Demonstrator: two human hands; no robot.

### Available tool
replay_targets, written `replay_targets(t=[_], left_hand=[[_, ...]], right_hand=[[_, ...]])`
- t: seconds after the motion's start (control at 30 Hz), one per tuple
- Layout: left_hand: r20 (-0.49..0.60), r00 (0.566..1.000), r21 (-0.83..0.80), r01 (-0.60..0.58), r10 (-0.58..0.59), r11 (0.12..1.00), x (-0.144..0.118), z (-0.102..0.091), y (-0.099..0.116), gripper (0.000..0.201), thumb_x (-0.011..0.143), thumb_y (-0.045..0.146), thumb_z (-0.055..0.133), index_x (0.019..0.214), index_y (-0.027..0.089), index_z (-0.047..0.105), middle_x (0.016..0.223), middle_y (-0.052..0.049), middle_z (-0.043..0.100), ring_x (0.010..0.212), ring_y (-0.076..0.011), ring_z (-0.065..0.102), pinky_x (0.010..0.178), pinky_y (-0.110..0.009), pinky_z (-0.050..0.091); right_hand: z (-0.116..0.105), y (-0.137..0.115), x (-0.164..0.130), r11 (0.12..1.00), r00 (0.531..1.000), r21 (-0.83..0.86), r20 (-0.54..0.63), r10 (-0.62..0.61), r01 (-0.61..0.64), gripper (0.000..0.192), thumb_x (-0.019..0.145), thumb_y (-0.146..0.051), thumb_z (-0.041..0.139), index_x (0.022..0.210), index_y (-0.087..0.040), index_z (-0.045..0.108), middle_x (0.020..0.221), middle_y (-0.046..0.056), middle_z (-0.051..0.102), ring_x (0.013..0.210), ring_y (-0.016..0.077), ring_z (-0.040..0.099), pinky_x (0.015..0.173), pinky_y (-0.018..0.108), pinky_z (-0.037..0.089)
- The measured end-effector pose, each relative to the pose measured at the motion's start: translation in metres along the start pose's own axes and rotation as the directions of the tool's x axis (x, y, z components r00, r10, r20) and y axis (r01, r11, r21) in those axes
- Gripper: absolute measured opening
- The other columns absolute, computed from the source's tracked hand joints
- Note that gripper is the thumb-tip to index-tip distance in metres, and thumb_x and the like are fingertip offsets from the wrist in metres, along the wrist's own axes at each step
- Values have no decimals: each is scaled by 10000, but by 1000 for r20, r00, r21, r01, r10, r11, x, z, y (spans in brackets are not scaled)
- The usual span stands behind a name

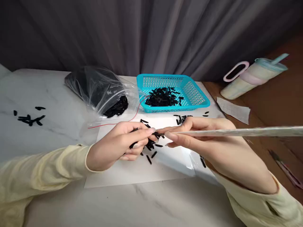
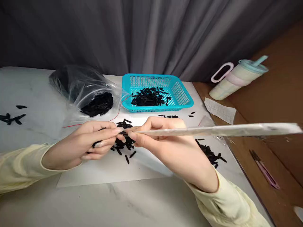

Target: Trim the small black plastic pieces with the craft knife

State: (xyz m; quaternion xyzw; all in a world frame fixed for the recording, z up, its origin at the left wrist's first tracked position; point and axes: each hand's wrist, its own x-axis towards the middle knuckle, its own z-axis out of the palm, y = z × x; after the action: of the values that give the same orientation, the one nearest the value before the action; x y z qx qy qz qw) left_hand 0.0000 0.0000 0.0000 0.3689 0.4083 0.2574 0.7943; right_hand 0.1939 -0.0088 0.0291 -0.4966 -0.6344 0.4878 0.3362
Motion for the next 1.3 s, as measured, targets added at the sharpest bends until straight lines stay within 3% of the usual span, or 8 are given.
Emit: replay_targets(t=[0.17,0.73,1.17,1.3], left_hand=[[-9,1000,12,-8,8,1000,1,-1,0,224,863,269,566,682,137,580,471,81,336,381,-9,217,307,-69,216],[-34,999,31,-3,4,1000,2,-1,-1,235,857,295,575,686,137,604,478,78,317,383,-10,206,311,-82,216],[-40,999,41,-9,10,999,2,-1,-2,234,858,294,576,686,138,602,480,79,318,385,-9,210,317,-88,208],[-41,999,36,-13,14,999,3,0,-3,235,859,299,574,690,137,595,491,79,316,391,-9,209,325,-93,199]], right_hand=[[-3,-1,-2,996,1000,-93,-23,7,-9,146,763,-233,714,632,-206,654,736,-5,739,721,177,713,639,223,575],[-1,2,1,987,992,-106,-14,-125,123,177,773,-155,699,615,-204,635,751,-13,745,728,168,719,569,167,575],[-1,2,0,997,1000,-78,-2,-26,26,167,775,-220,701,622,-209,634,776,5,739,788,189,707,630,213,567],[0,2,0,986,999,-160,-23,-45,41,180,793,-258,681,632,-199,628,740,13,722,775,193,696,576,215,537]])
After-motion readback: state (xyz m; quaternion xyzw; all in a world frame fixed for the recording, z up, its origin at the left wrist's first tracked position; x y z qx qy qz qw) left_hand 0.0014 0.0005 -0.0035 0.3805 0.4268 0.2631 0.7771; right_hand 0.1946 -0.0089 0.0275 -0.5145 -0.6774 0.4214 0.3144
